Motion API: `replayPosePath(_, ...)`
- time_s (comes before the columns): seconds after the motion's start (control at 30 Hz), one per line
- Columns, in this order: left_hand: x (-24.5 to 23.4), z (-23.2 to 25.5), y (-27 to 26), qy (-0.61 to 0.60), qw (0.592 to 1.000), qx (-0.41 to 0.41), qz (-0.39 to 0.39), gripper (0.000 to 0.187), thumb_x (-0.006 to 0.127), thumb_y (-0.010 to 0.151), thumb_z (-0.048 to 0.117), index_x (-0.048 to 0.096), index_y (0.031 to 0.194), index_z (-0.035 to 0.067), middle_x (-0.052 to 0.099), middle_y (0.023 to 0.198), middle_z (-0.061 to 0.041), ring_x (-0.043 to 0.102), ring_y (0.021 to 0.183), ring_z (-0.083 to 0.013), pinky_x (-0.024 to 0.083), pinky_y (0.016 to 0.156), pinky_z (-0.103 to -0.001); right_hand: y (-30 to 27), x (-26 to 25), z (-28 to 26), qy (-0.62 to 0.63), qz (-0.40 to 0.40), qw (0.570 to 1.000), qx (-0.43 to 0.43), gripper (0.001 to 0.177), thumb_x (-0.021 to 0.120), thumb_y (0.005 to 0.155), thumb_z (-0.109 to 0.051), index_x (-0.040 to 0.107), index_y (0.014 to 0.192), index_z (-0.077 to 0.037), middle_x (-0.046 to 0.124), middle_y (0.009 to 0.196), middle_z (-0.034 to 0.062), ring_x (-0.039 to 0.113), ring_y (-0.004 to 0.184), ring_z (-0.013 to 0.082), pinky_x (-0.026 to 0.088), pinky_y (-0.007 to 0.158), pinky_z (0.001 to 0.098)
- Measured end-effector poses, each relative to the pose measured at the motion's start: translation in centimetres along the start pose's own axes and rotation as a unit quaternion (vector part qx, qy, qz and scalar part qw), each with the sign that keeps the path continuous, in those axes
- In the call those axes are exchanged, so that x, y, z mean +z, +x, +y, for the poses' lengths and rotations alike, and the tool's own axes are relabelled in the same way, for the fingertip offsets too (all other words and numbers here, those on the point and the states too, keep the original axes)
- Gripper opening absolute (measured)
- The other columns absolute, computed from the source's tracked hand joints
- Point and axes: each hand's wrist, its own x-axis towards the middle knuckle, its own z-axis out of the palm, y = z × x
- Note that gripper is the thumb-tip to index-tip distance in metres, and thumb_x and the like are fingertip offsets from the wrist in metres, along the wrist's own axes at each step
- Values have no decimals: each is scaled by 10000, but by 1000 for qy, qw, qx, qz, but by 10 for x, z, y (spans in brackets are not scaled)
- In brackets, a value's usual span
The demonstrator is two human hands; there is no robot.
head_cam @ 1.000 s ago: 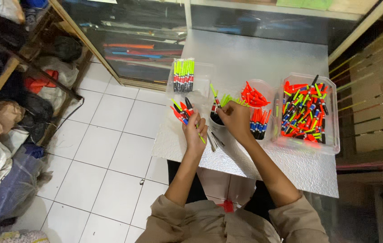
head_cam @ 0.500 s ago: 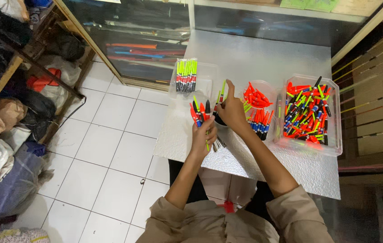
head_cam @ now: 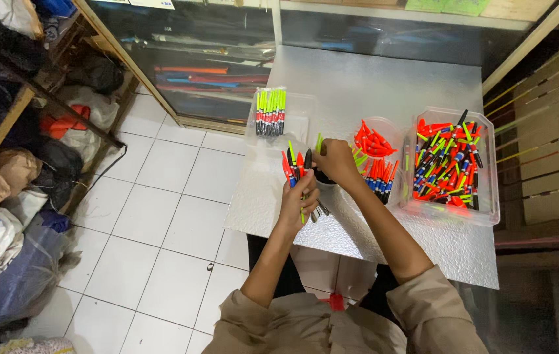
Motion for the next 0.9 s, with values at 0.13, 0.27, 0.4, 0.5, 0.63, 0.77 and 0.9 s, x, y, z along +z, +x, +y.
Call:
replayPosePath(0.13,11,8,-8,-4,1000,-12,-12,251,627,1041,197,453,870,137,266,628,67,276,363,0,231,254,-137,-7,-11,-2,26,12,1000,8,410,784,838,-362,725,1079,-36,773,872,117,756,894,347,608,804,508)
replayPosePath(0.27,4,6,-2,7,999,-45,-23,317,580,1062,304,450,820,147,282,613,74,276,348,10,217,248,-132,-42,-55,-32,93,102,986,-89,410,799,878,-196,701,1216,15,731,1020,188,727,904,388,595,757,475)
replayPosePath(0.4,-10,-5,10,30,996,-73,-41,451,541,1065,443,448,726,160,277,579,89,271,335,17,193,224,-141,-89,-91,-73,327,39,942,-64,212,707,949,-163,763,1116,-45,739,900,112,745,789,211,610,667,340)
replayPosePath(0.5,-7,-9,6,49,994,-82,-49,526,526,1059,486,414,675,144,258,529,92,232,334,11,182,223,-150,-90,-93,-61,383,-33,921,-65,192,745,917,-124,759,1087,-37,717,769,104,695,717,153,582,587,242)
replayPosePath(0.63,28,7,-11,53,996,-53,-41,437,536,1071,411,434,736,149,313,570,69,289,356,8,215,254,-140,-86,-85,-40,374,-19,923,-82,175,808,867,-89,755,1021,-24,721,772,107,665,741,138,583,618,265)
replayPosePath(0.77,0,-10,5,65,996,-57,-25,451,532,1071,418,478,758,98,296,555,64,274,323,-1,212,216,-156,-90,-96,-34,438,23,896,-67,206,788,928,-160,711,1089,-55,734,948,111,691,862,166,608,712,307)
replayPosePath(0.9,-27,-21,16,53,998,-25,-1,309,560,1075,348,558,949,66,300,595,39,278,335,-22,247,231,-156,-100,-118,-45,563,62,824,-3,227,630,1041,-225,562,1204,-83,720,1039,102,739,894,176,650,746,294)
